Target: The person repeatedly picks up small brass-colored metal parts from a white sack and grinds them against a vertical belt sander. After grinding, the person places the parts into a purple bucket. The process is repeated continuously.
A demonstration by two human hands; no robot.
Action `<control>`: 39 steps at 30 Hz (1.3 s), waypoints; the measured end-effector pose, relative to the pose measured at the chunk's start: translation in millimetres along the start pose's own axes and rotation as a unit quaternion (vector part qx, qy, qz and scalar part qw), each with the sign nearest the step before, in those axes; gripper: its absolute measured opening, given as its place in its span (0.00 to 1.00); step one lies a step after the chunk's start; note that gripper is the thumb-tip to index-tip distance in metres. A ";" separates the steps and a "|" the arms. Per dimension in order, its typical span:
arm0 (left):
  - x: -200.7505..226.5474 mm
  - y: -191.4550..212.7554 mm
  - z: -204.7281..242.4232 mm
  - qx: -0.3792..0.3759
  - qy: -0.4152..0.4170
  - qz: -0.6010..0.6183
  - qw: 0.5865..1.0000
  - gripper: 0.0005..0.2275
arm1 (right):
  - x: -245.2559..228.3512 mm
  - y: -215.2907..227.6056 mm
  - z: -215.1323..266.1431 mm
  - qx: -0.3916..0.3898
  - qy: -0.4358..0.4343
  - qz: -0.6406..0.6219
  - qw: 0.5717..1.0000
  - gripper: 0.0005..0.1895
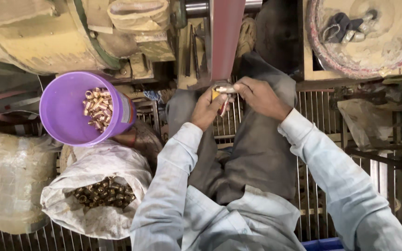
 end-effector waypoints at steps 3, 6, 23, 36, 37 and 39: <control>-0.8 1.5 0.3 0.007 -0.004 -0.030 1.000 0.12 | -25.0 -1.0 13.7 0.075 0.092 0.130 0.984 0.13; -2.4 1.2 -2.5 0.016 -0.010 -0.038 0.999 0.12 | -39.6 -1.7 18.4 0.084 0.105 0.153 0.979 0.16; -12.7 5.9 -16.3 0.048 0.020 0.023 0.998 0.11 | -33.4 2.6 -2.4 0.065 0.101 0.143 0.982 0.08; -7.9 0.7 -16.4 0.038 0.017 0.055 0.998 0.10 | 13.8 -7.1 -21.2 -0.041 -0.108 -0.160 0.980 0.19; -8.8 0.4 -16.3 0.039 0.020 0.061 0.997 0.11 | 14.2 -8.7 -21.7 -0.048 -0.115 -0.192 0.973 0.20; -9.3 0.8 -16.5 0.037 0.013 0.055 0.998 0.11 | 15.9 -10.3 -22.7 -0.059 -0.141 -0.249 0.956 0.21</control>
Point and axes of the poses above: each hand's wrist, its own z-axis away from the middle knuckle, its own y-axis out of the back of the hand, x = y × z, the point moved 5 cm from there along -z, towards the middle knuckle, and after that the axes turned 10 degrees about -x, right-handed, at the moved point
